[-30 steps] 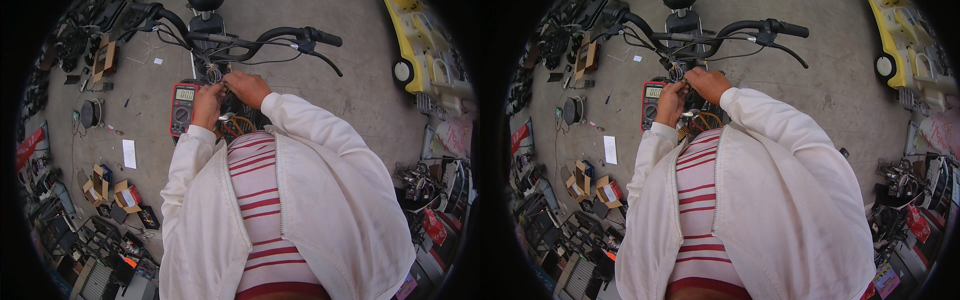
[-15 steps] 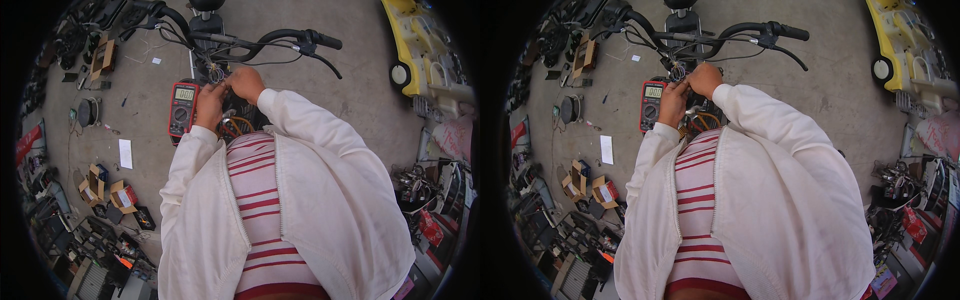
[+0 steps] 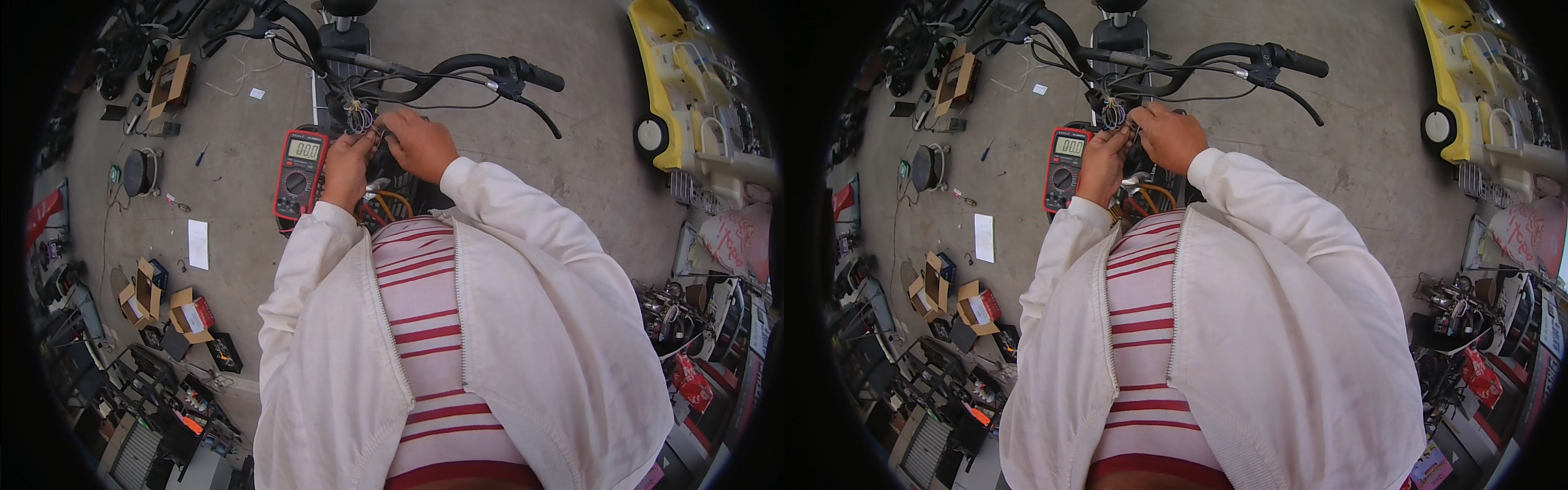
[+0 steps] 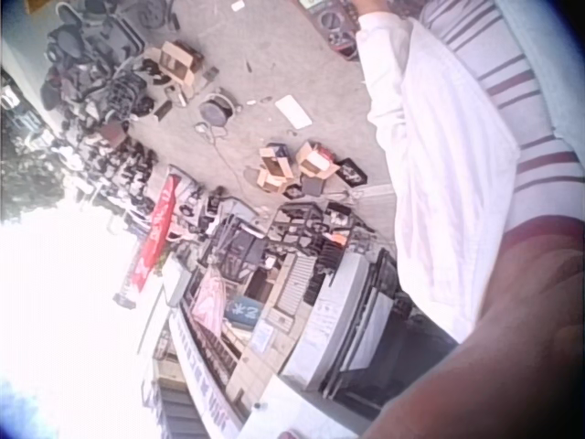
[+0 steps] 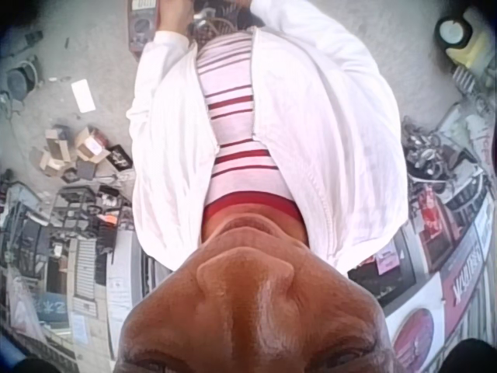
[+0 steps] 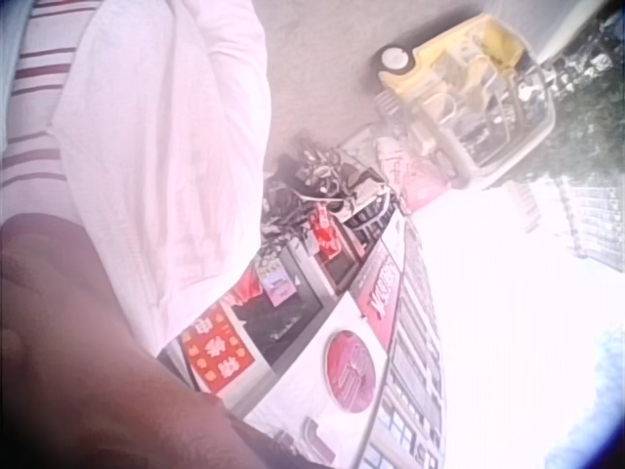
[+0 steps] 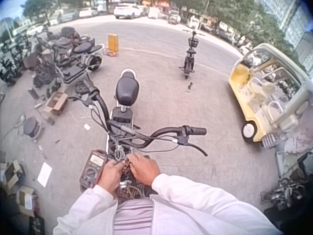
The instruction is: The person uses a multimeter to test electrical connections on an electric scooter's handlebar wiring. They strip wire ends, connect probes to various wires, and observe readings on the multimeter display while working in an outdoor workshop area.
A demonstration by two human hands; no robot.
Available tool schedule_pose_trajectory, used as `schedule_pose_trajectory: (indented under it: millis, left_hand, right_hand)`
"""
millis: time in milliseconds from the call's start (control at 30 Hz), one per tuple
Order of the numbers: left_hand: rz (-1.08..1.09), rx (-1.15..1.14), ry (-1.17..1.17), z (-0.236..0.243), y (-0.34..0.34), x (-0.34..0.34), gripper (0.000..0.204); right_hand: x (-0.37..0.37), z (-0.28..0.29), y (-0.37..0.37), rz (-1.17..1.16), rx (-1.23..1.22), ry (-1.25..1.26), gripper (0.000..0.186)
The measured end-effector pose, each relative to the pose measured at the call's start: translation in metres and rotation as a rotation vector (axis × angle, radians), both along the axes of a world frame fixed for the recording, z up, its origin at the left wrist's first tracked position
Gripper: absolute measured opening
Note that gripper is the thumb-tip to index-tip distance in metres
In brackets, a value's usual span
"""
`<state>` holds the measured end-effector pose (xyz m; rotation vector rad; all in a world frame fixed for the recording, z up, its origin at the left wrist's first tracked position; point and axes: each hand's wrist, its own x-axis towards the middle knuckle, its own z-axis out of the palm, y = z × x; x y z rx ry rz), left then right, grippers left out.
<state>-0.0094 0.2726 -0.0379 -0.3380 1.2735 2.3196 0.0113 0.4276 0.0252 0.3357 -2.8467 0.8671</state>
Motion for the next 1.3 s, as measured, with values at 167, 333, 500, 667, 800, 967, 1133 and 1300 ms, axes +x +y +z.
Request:
schedule_pose_trajectory:
  millis: [167,333,500,667,800,967,1133,1300]
  left_hand:
    - [0.001,-0.001,-0.001,0.001,0.001,0.0,0.01]
    - [-0.005,-0.023,-0.02,-0.007,-0.002,0.0,0.01]
    - [0.017,-0.011,-0.01,0.003,0.003,0.002,0.009]
    - [0.014,-0.037,0.023,0.003,0.003,0.003,0.01]
    - [0.003,-0.048,0.032,0.004,0.002,0.002,0.01]
    - [0.013,-0.06,0.015,-0.002,0.001,0.002,0.01]
    - [0.009,-0.04,0.002,-0.002,0.001,0.003,0.01]
    - [0.018,-0.045,0.015,0.003,0.003,0.005,0.011]
  right_hand:
    - [-0.002,-0.002,-0.001,0.088,0.204,0.068,0.012]
    - [-0.005,-0.004,-0.004,0.099,0.227,0.1,0.012]
    - [-0.01,-0.015,-0.015,-0.159,-0.002,-0.111,0.018]
    - [-0.023,-0.01,-0.021,-0.441,-0.688,-0.703,0.023]
    - [-0.011,-0.004,-0.011,-0.305,-0.449,-0.343,0.016]
    - [0.004,0.004,-0.005,-0.044,0.128,0.04,0.013]
    - [-0.001,-0.008,-0.003,0.05,0.213,0.177,0.008]
    - [-0.006,-0.014,-0.02,-0.288,-0.336,-0.21,0.011]
